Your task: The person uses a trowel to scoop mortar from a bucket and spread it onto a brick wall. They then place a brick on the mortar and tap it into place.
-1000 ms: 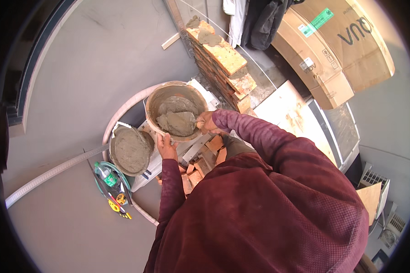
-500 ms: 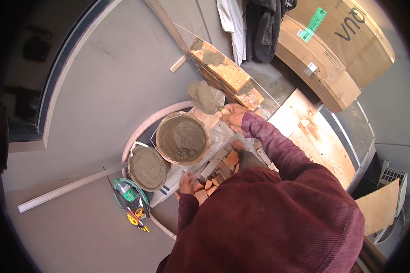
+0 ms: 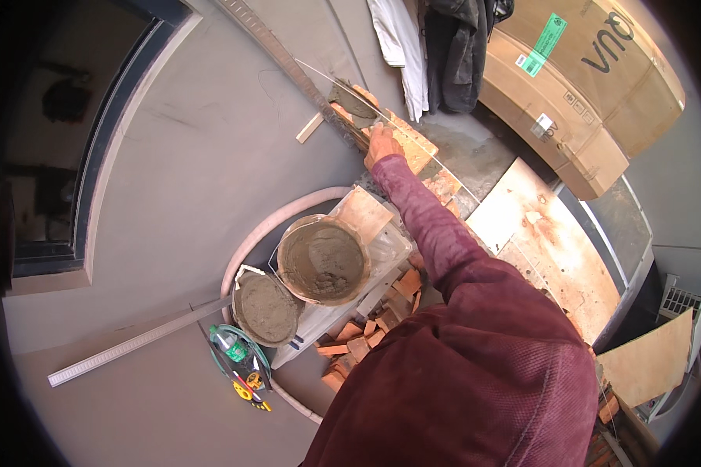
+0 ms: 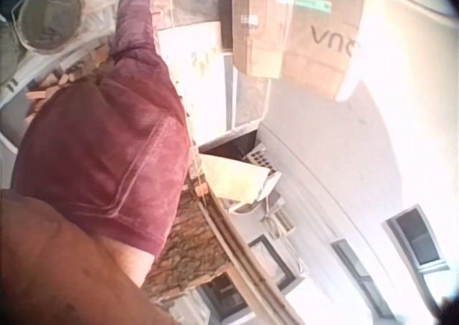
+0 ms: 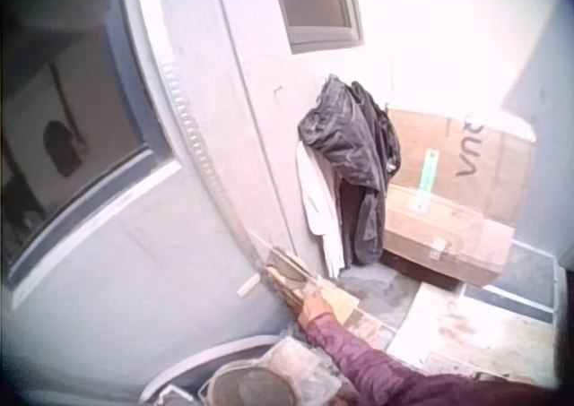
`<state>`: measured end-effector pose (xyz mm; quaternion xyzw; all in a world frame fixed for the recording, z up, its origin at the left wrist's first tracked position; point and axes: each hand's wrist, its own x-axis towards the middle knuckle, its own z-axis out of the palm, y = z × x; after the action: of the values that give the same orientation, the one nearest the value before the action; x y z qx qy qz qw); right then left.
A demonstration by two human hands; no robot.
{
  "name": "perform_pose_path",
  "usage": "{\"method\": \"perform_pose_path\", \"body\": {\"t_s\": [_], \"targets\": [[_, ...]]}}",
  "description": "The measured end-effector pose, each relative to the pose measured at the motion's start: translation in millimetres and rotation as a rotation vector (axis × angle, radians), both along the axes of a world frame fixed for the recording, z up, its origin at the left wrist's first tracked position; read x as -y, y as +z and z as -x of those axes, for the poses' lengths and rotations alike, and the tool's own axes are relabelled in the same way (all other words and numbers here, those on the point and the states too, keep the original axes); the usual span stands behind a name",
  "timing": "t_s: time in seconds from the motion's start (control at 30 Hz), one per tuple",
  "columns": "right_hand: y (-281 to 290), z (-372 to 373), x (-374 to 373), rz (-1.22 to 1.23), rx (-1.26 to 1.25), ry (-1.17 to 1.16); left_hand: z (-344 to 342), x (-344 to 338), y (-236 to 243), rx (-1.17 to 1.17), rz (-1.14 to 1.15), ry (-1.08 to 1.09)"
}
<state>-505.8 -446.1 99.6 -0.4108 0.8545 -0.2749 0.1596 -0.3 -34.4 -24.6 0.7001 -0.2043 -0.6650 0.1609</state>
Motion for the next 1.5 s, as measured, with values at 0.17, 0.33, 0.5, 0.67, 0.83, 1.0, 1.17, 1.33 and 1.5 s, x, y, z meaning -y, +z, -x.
{"method": "perform_pose_path", "body": {"t_s": [0.17,0.33,0.5,0.67,0.83,1.0,1.17,1.33,1.5], "targets": [[37,11,-47,0.053,0.094,-0.055,13,17,13,-0.009,0.080,-0.003],[34,30,-28,-0.078,0.432,0.076,16,32,20,-0.216,0.413,-0.079],[-15,59,37,-0.159,0.048,0.337,18,39,43,0.039,0.104,0.020],[-18,64,41,-0.019,0.055,0.372,4,31,17,0.012,0.109,0.083],[31,32,28,-0.256,0.362,0.220,-3,23,16,0.025,0.088,0.119],[34,59,69,-0.556,-0.103,0.604,1,29,13,0.012,0.088,0.111],[51,47,38,-0.370,-0.409,0.649,-2,29,14,0.013,0.087,0.130],[45,45,66,-0.502,-0.241,0.632,-12,26,14,0.025,0.085,0.147],[33,52,75,-0.286,0.198,0.437,-27,32,3,0.028,0.113,0.168]]}}
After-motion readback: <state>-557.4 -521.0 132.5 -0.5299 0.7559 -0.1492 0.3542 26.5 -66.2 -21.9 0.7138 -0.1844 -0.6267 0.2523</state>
